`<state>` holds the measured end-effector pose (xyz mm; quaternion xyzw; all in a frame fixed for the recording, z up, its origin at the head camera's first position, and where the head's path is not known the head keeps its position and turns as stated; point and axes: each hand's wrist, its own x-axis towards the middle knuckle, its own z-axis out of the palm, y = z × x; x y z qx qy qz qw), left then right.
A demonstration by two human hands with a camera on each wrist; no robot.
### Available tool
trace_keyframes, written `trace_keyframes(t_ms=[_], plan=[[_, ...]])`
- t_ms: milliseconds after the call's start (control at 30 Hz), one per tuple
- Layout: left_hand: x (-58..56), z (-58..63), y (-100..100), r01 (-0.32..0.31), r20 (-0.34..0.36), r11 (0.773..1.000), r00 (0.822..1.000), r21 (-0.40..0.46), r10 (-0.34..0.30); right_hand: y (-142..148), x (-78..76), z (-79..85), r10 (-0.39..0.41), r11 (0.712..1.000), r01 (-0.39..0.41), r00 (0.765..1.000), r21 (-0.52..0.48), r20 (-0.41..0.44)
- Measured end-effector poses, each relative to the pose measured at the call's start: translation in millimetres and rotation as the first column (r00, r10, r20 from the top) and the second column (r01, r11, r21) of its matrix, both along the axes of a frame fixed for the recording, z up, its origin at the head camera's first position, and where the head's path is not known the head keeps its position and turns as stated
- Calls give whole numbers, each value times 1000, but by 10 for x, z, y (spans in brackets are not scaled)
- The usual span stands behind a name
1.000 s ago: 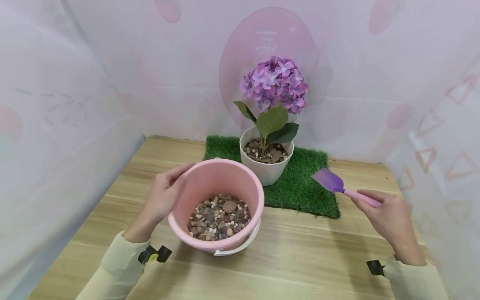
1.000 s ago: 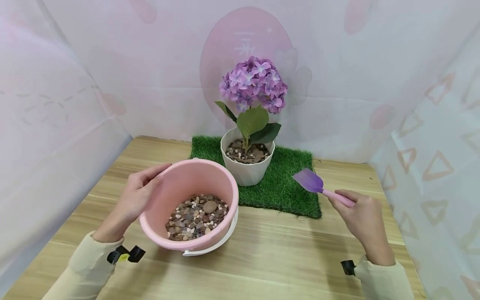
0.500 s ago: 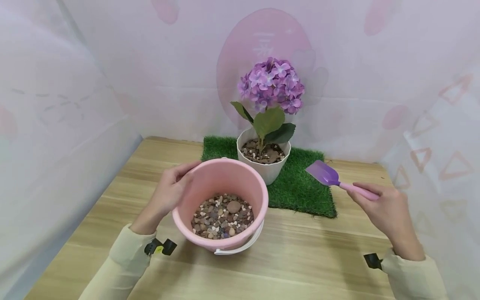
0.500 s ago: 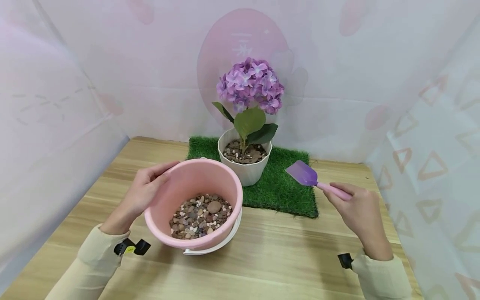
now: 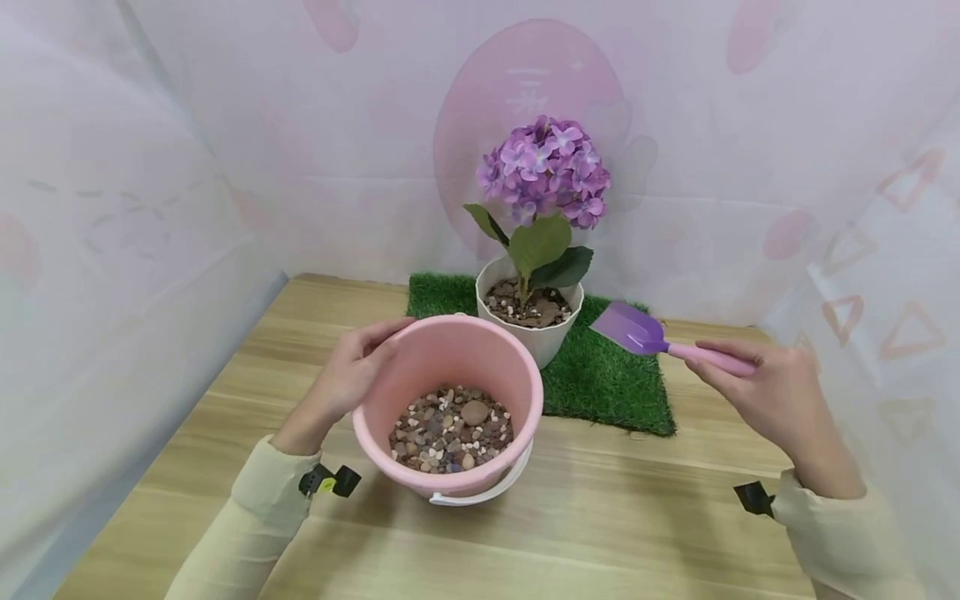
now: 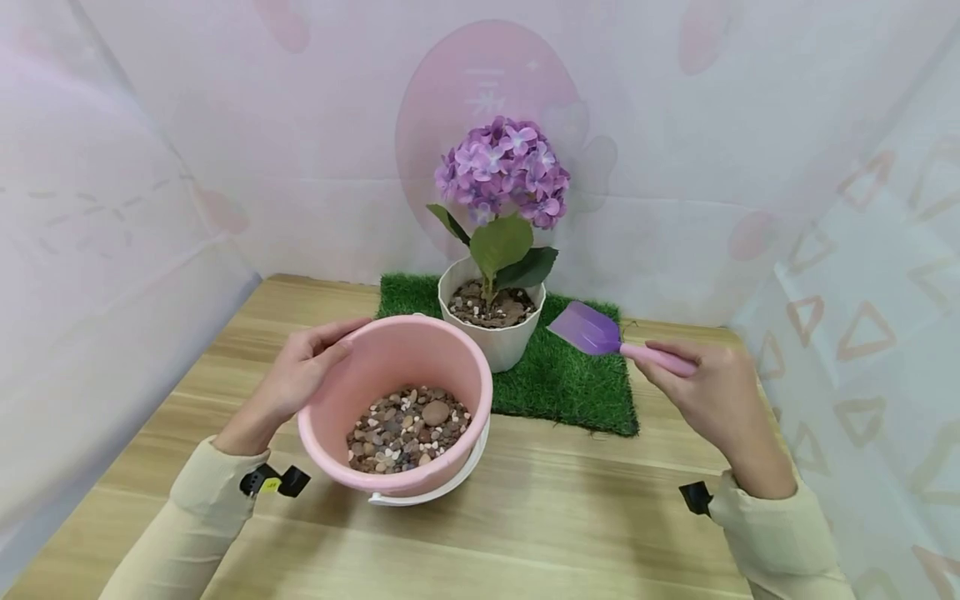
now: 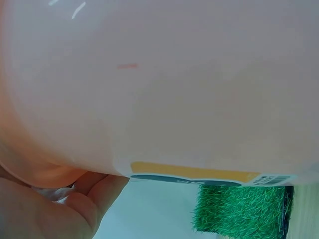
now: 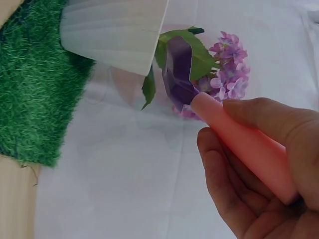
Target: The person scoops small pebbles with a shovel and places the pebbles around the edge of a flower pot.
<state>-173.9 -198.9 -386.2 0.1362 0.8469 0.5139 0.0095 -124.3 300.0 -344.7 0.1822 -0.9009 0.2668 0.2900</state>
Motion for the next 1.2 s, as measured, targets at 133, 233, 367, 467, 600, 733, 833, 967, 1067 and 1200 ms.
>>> trace_keyframes(t_ms=[133,233,367,467,600,733,833,967,1067,1200], plan=[[-17,7,15,9,-16,1000,1000,-4,-9,-75,-31,153,60,997,-59,998,46,-20],[-25,8,27,12,-18,1000,1000,-5,-12,-149,-38,263,74,995,-73,997,71,-24],[-23,4,33,11,-11,1000,1000,1,-11,-257,-41,393,67,992,-65,998,111,-13],[-13,-2,28,7,-9,1000,1000,1,-7,-334,-41,475,79,989,-81,997,123,16],[-12,-13,12,4,-9,1000,1000,-2,-4,-425,-48,560,127,984,-135,989,114,71],[-23,-17,-4,9,-10,1000,1000,-1,-9,-499,-69,634,196,971,-205,977,124,85],[-29,-12,-7,10,-17,1000,1000,-1,-10,-555,-85,684,254,956,-264,963,125,92],[-33,-8,-9,11,-25,1000,1000,-3,-11,-653,-87,747,300,940,-311,949,139,91],[-35,-8,-10,11,-26,1000,1000,-4,-12,-727,-83,788,324,928,-336,941,159,95],[-34,-11,-10,12,-16,1000,1000,0,-12,-819,-84,818,367,906,-392,915,159,166]])
